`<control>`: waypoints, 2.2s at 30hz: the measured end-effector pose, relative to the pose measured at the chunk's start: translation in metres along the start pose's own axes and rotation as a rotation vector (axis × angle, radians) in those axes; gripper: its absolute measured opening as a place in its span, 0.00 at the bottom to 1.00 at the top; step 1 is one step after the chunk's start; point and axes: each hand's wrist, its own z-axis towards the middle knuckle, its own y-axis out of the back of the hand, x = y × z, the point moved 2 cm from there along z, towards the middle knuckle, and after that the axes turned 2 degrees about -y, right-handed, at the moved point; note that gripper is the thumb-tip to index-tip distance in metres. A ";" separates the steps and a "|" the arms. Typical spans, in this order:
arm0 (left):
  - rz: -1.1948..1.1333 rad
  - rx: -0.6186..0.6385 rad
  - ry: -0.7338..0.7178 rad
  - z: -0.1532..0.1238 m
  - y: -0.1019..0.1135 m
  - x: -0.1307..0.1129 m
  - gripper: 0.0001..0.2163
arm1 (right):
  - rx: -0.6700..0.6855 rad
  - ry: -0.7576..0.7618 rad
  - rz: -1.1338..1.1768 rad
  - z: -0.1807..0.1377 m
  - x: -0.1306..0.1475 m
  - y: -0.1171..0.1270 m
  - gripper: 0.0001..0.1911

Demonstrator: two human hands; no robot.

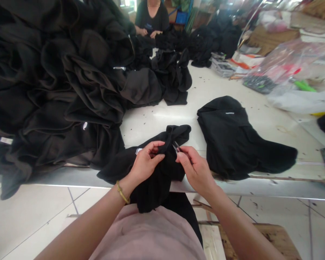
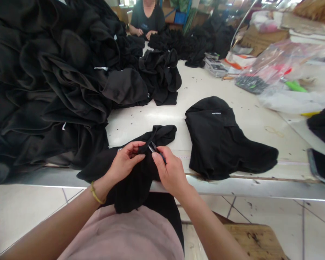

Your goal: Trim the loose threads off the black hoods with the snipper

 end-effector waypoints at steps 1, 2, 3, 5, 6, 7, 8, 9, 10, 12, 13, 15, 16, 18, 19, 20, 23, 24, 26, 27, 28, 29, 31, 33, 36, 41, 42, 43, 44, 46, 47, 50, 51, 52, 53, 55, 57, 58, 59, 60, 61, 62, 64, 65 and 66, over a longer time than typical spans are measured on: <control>0.018 0.044 -0.071 0.008 -0.002 -0.004 0.21 | -0.021 -0.014 0.070 -0.001 0.002 -0.002 0.13; 0.055 0.101 -0.148 0.014 -0.004 -0.008 0.24 | -0.037 -0.026 0.136 -0.002 0.003 -0.005 0.13; 0.112 0.159 -0.220 0.019 -0.006 -0.014 0.27 | -0.052 -0.036 0.195 -0.003 0.003 -0.008 0.13; 0.258 0.202 -0.321 0.019 -0.005 -0.024 0.25 | -0.082 -0.065 0.279 -0.004 -0.001 -0.012 0.13; 0.322 0.179 -0.342 0.013 -0.002 -0.028 0.21 | -0.096 -0.085 0.302 -0.004 -0.004 -0.013 0.13; 0.365 0.136 -0.345 0.004 0.003 -0.031 0.17 | -0.109 -0.098 0.317 -0.004 -0.007 -0.013 0.13; 0.385 0.087 -0.324 -0.008 0.009 -0.032 0.14 | -0.115 -0.103 0.321 -0.005 -0.009 -0.013 0.13; 0.380 0.052 -0.272 -0.022 0.016 -0.030 0.11 | -0.108 -0.098 0.312 -0.006 -0.011 -0.014 0.13; 0.345 0.040 -0.177 -0.037 0.023 -0.026 0.09 | -0.087 -0.087 0.288 -0.008 -0.011 -0.015 0.13; 0.164 0.028 0.126 -0.063 0.035 -0.013 0.07 | -0.008 -0.054 0.204 -0.011 -0.009 -0.024 0.17; 0.023 -0.010 0.293 -0.073 0.041 -0.006 0.08 | 0.043 -0.035 0.151 -0.013 -0.007 -0.031 0.18; -0.323 -0.153 0.557 -0.082 0.049 0.004 0.11 | 0.141 0.022 0.036 -0.014 -0.003 -0.049 0.20; -0.500 -0.225 0.643 -0.082 0.051 0.006 0.12 | 0.180 0.064 -0.020 -0.014 -0.002 -0.057 0.18; -0.779 -0.309 0.735 -0.074 0.053 0.004 0.12 | 0.235 0.129 -0.115 -0.013 0.000 -0.069 0.14; -0.863 -0.322 0.759 -0.068 0.052 0.003 0.11 | 0.254 0.138 -0.139 -0.013 -0.001 -0.071 0.12; -0.903 -0.331 0.771 -0.063 0.052 0.001 0.11 | 0.268 0.128 -0.141 -0.013 -0.003 -0.069 0.12; -0.855 -0.398 0.722 -0.055 0.050 0.001 0.13 | 0.304 0.013 -0.050 -0.021 -0.012 -0.045 0.10; -0.823 -0.423 0.693 -0.054 0.049 0.002 0.14 | 0.308 -0.035 0.000 -0.026 -0.016 -0.034 0.09; -0.753 -0.454 0.624 -0.055 0.047 0.007 0.14 | 0.282 -0.127 0.104 -0.038 -0.024 -0.010 0.08; -0.709 -0.463 0.587 -0.056 0.046 0.008 0.13 | 0.257 -0.166 0.148 -0.044 -0.028 0.000 0.08; -0.661 -0.472 0.542 -0.056 0.045 0.009 0.13 | 0.230 -0.196 0.179 -0.049 -0.032 0.009 0.08; -0.620 -0.479 0.493 -0.057 0.043 0.009 0.12 | 0.213 -0.215 0.198 -0.053 -0.036 0.015 0.08; -0.602 -0.473 0.405 -0.057 0.041 0.005 0.11 | 0.239 -0.232 0.191 -0.057 -0.040 0.021 0.08; -0.672 -0.439 0.370 -0.057 0.038 0.000 0.11 | 0.328 -0.235 0.114 -0.056 -0.039 0.018 0.09; -0.784 -0.396 0.435 -0.059 0.035 -0.006 0.12 | 0.377 -0.199 -0.040 -0.049 -0.025 0.008 0.11; -0.820 -0.426 0.450 -0.062 0.036 -0.011 0.12 | 0.245 0.067 -0.081 -0.033 0.014 -0.018 0.11; -0.821 -0.440 0.448 -0.063 0.036 -0.012 0.12 | 0.232 0.135 -0.104 -0.031 0.019 -0.024 0.12; -0.823 -0.454 0.451 -0.063 0.037 -0.013 0.12 | 0.227 0.199 -0.136 -0.030 0.023 -0.030 0.12; -0.826 -0.463 0.458 -0.064 0.038 -0.014 0.12 | 0.223 0.257 -0.174 -0.029 0.026 -0.036 0.13; -0.835 -0.467 0.472 -0.065 0.038 -0.016 0.12 | 0.208 0.338 -0.261 -0.026 0.028 -0.046 0.15; -0.843 -0.462 0.479 -0.065 0.038 -0.016 0.12 | 0.197 0.358 -0.301 -0.025 0.028 -0.050 0.15; -0.882 -0.444 0.497 -0.066 0.037 -0.016 0.12 | 0.179 0.379 -0.374 -0.022 0.027 -0.056 0.15; -0.896 -0.441 0.505 -0.067 0.036 -0.015 0.12 | 0.181 0.383 -0.382 -0.022 0.027 -0.057 0.15; -0.907 -0.440 0.514 -0.067 0.035 -0.015 0.12 | 0.182 0.387 -0.380 -0.021 0.026 -0.058 0.15; -0.916 -0.441 0.522 -0.067 0.035 -0.014 0.11 | 0.180 0.390 -0.366 -0.020 0.026 -0.058 0.15; -0.926 -0.443 0.533 -0.067 0.035 -0.014 0.10 | 0.156 0.368 -0.296 -0.019 0.025 -0.057 0.13; -0.923 -0.445 0.535 -0.067 0.036 -0.014 0.10 | 0.082 0.279 -0.180 -0.018 0.023 -0.054 0.12; -0.917 -0.444 0.535 -0.067 0.036 -0.014 0.10 | 0.038 0.221 -0.113 -0.018 0.021 -0.053 0.11; -0.910 -0.443 0.535 -0.067 0.036 -0.014 0.10 | 0.000 0.166 -0.051 -0.018 0.020 -0.053 0.11; -0.904 -0.441 0.534 -0.068 0.037 -0.014 0.11 | -0.026 0.129 0.000 -0.019 0.020 -0.053 0.11; -0.897 -0.437 0.533 -0.068 0.036 -0.014 0.11 | -0.034 0.118 0.036 -0.019 0.020 -0.054 0.13; -0.891 -0.432 0.527 -0.069 0.036 -0.014 0.12 | -0.024 0.129 0.058 -0.020 0.021 -0.056 0.15; -0.869 -0.429 0.479 -0.071 0.037 -0.016 0.12 | 0.017 0.171 0.088 -0.020 0.024 -0.061 0.16; -0.845 -0.429 0.429 -0.071 0.037 -0.018 0.12 | 0.033 0.169 0.119 -0.019 0.026 -0.062 0.14; -0.804 -0.433 0.359 -0.072 0.039 -0.020 0.13 | 0.043 0.136 0.177 -0.018 0.027 -0.063 0.12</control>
